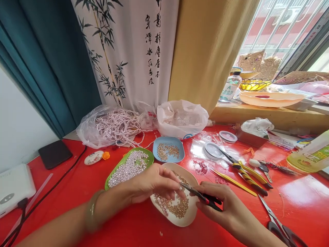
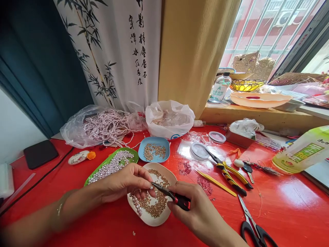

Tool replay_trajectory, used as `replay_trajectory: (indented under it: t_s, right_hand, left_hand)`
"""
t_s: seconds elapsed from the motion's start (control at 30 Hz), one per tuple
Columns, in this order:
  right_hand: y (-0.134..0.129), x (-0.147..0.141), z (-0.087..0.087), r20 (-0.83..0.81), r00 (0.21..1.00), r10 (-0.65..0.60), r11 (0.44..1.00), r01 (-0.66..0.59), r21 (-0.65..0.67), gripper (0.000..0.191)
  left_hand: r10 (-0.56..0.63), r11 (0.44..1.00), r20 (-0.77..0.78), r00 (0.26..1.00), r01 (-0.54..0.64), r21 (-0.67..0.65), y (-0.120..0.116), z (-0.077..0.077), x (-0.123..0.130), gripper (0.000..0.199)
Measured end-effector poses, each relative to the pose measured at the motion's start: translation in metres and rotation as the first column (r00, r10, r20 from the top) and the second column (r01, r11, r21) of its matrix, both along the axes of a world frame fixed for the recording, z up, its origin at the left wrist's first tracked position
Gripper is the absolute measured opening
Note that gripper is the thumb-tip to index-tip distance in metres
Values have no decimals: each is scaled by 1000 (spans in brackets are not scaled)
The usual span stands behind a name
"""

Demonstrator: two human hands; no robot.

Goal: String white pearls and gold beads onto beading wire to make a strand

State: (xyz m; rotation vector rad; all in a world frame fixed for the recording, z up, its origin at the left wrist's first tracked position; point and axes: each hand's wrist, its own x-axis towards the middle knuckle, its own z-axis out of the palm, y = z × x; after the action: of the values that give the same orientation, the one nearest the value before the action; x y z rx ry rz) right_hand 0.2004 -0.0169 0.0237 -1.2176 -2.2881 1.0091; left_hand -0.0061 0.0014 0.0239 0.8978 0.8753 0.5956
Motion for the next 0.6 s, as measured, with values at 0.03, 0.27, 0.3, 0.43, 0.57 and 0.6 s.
replay_trajectory:
  t_s: [0.03,0.27,0.3,0.43,0.57,0.6]
  right_hand:
    - [-1,0,-1,20,1000,-12,999,11,41,16]
    - [-6,-2,-4,7,998,-59,979,57,196,18]
    - [-6,-2,-5,5,998,-63,978,60,199,19]
    - [-6,-2,-7,0,995,-95,984,94,154,19]
    - [-5,-1,-10,-51,991,-126,990,128,51,19]
    - [-5,-1,-11,-67,989,-135,990,136,22,19]
  left_hand:
    - [19,1000,-10,1000,-19,6,-1,0,1,14]
    - [74,997,-18,997,-74,0,-3,1,2,18]
    - [71,997,-16,997,-71,-1,-3,1,3,19]
    - [56,997,-11,998,-55,46,-3,2,3,21]
    - [117,963,-44,992,-102,251,-5,3,7,19]
    - [137,945,-42,990,-118,304,-5,2,8,17]
